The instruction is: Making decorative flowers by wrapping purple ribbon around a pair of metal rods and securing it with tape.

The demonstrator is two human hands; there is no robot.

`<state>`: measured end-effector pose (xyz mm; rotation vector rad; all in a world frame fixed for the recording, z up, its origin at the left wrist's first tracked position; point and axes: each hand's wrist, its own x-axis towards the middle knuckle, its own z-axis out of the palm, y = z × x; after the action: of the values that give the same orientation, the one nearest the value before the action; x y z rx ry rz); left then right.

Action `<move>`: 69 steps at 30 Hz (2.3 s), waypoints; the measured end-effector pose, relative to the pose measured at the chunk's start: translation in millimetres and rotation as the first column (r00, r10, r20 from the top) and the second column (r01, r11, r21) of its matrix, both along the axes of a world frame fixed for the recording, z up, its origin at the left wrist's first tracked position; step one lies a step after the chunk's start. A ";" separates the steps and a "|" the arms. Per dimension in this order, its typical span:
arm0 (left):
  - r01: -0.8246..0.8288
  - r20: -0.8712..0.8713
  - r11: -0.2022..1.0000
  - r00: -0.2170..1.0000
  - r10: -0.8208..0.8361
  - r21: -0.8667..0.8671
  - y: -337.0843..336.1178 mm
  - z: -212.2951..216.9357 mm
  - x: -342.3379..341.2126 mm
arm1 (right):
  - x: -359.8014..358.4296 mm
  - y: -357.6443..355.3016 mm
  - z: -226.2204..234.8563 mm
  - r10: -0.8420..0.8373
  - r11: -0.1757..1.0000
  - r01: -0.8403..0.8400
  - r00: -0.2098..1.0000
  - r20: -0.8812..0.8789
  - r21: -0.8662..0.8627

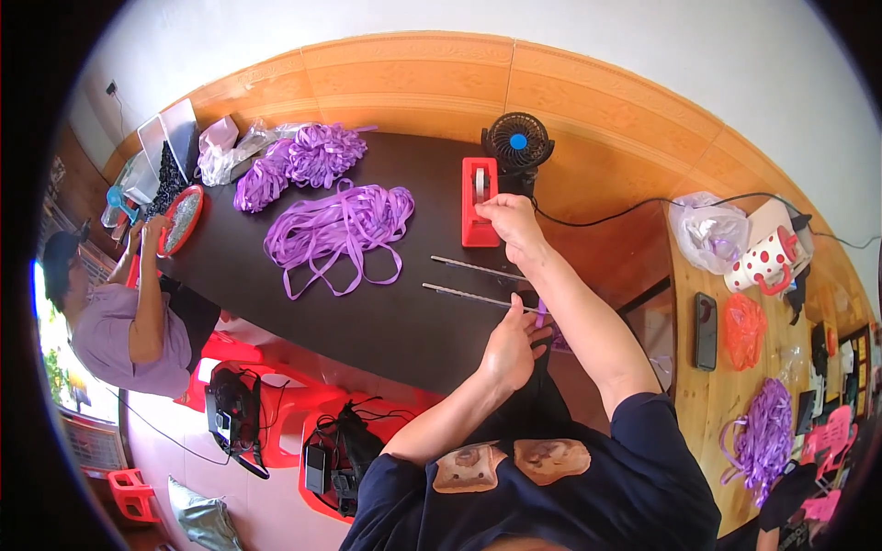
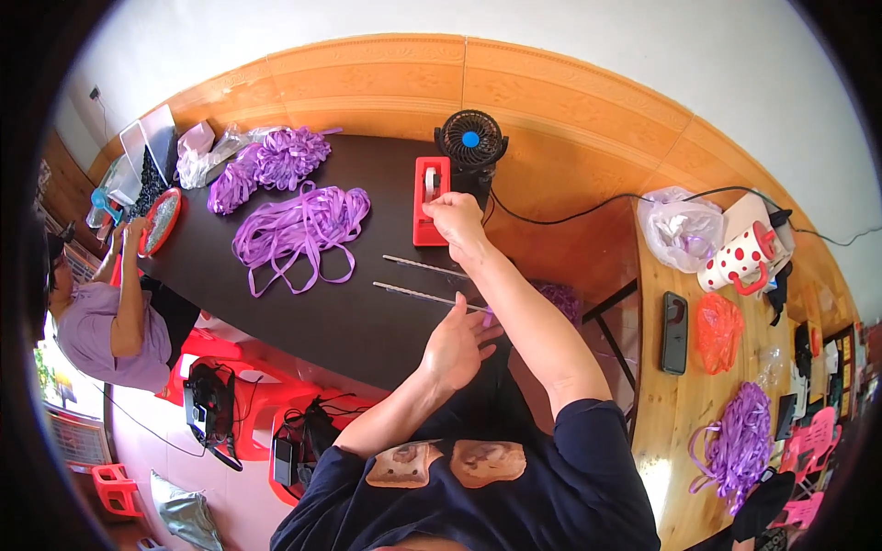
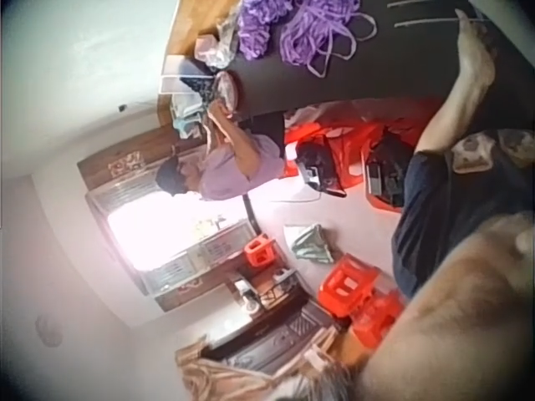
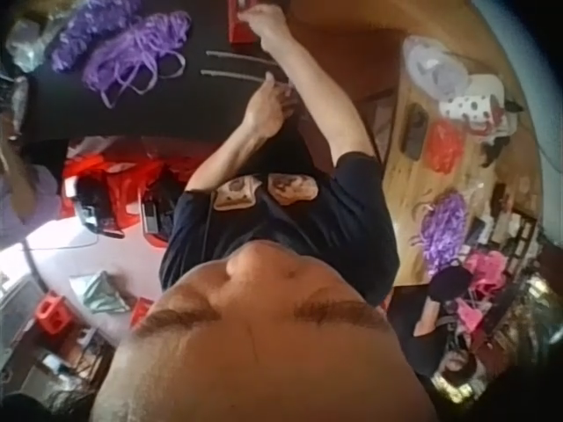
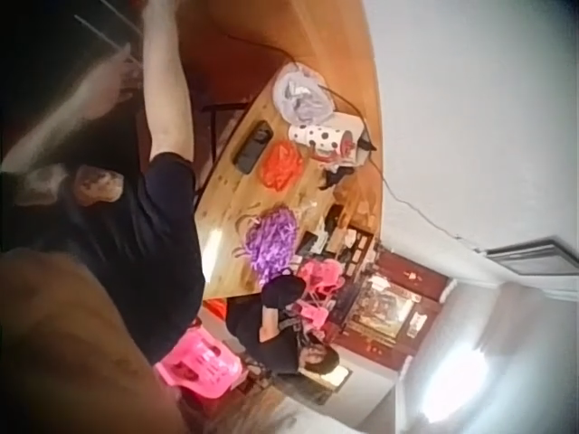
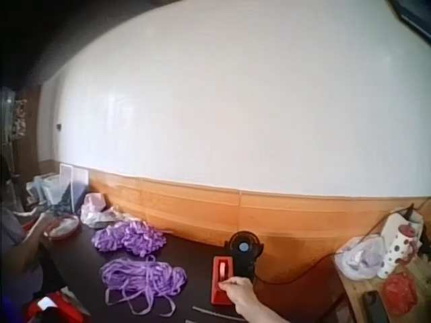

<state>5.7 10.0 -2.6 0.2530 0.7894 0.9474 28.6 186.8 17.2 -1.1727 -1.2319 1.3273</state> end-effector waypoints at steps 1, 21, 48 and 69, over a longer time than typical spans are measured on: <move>-0.004 -0.005 1.000 1.000 0.004 -0.003 -0.1 -1.7 0.0 | -1.3 -2.5 1.4 -0.026 1.000 0.026 0.997 -0.075 -0.006; -0.013 0.046 0.999 0.999 0.011 0.052 -2.8 1.6 -0.4 | 14.1 -46.8 -18.4 -0.142 0.982 0.070 0.892 0.430 0.177; -0.014 -0.051 0.999 0.999 0.016 0.041 -4.9 1.5 0.6 | 150.5 -64.7 -14.7 0.546 0.728 -0.685 0.613 0.571 0.038; -0.045 -0.064 0.999 0.997 0.046 0.014 -2.2 15.2 5.5 | 91.3 -114.0 14.9 -0.259 0.889 -0.357 0.123 0.958 0.286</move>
<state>11.2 7.8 12.7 0.2782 0.8520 0.9912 119.9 72.8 32.1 -1.6956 -2.4096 -0.0928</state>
